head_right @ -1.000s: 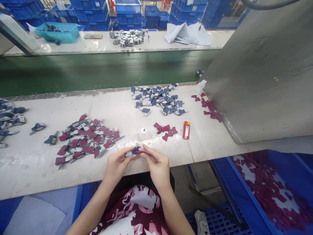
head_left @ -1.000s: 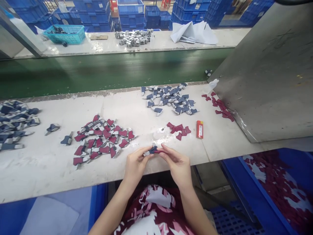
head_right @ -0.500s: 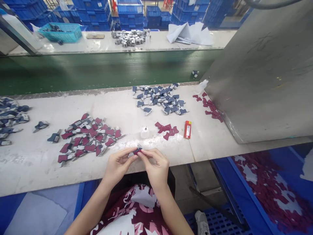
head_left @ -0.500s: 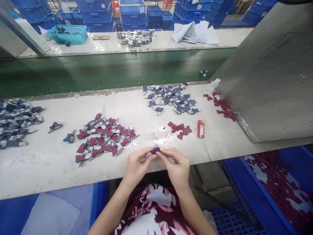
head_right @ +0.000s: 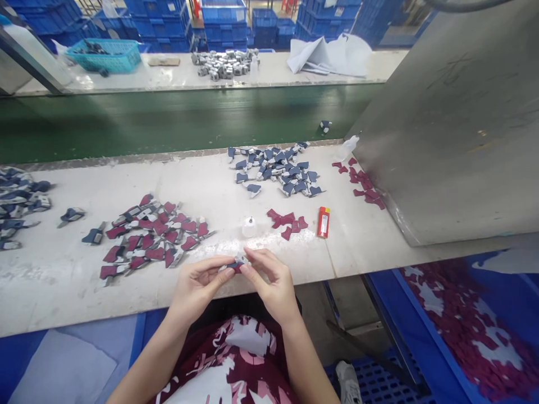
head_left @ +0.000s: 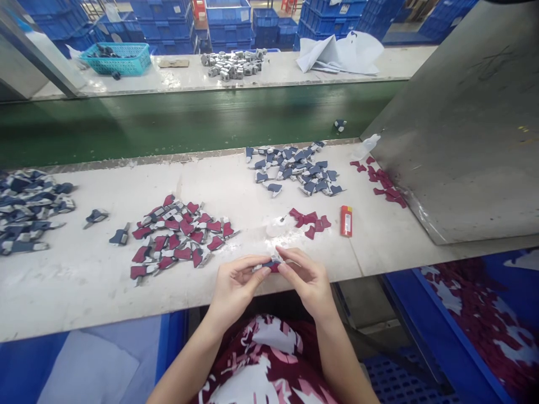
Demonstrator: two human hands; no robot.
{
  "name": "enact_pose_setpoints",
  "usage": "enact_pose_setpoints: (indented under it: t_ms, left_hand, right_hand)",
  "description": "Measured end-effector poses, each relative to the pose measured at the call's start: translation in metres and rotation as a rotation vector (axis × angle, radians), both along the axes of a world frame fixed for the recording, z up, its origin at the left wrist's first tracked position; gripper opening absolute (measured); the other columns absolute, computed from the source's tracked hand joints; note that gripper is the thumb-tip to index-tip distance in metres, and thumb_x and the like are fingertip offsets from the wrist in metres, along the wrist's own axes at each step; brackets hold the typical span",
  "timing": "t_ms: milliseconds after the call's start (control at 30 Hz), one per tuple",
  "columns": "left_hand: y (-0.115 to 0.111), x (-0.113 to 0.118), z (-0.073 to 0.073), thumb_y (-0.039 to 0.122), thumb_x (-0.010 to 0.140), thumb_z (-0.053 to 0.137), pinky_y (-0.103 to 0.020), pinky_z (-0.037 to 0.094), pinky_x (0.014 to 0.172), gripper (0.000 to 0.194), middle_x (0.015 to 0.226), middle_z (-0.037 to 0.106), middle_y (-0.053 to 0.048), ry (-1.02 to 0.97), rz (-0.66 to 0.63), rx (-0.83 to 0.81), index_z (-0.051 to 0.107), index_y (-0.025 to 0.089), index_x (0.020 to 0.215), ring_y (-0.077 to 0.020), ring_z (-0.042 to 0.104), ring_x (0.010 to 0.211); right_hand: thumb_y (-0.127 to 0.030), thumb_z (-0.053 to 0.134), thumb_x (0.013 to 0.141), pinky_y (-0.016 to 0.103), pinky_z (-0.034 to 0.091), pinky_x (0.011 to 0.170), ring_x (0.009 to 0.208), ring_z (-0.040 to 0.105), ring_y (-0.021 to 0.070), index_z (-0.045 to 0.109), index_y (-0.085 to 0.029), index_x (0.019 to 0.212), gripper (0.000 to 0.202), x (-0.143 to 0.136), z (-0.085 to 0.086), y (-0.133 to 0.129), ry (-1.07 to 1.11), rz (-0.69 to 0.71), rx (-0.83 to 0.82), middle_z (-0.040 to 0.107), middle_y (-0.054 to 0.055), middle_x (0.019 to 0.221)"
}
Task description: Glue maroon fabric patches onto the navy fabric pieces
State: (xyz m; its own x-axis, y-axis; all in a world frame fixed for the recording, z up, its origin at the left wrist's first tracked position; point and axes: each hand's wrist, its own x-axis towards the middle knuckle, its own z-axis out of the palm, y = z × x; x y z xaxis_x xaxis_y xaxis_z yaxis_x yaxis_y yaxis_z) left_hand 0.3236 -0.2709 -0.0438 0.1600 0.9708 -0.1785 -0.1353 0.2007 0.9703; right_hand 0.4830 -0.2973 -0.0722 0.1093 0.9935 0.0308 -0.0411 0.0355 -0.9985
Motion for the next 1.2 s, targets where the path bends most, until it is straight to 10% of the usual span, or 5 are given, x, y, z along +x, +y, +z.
enact_pose_setpoints:
  t_ms: [1200]
  left_hand:
    - [-0.015, 0.007, 0.007, 0.013, 0.087, 0.066, -0.03, 0.067, 0.081, 0.025, 0.108, 0.08, -0.008, 0.312, 0.045, 0.347, 0.08, 0.018, 0.107, -0.024, 0.078, 0.096]
  right_hand:
    - [-0.03, 0.067, 0.092, 0.029, 0.059, 0.076, 0.086, 0.068, 0.0173, 0.079, -0.027, 0.102, 0.017, -0.019, 0.005, -0.007, -0.074, -0.191, 0.06, 0.068, 0.004, 0.091]
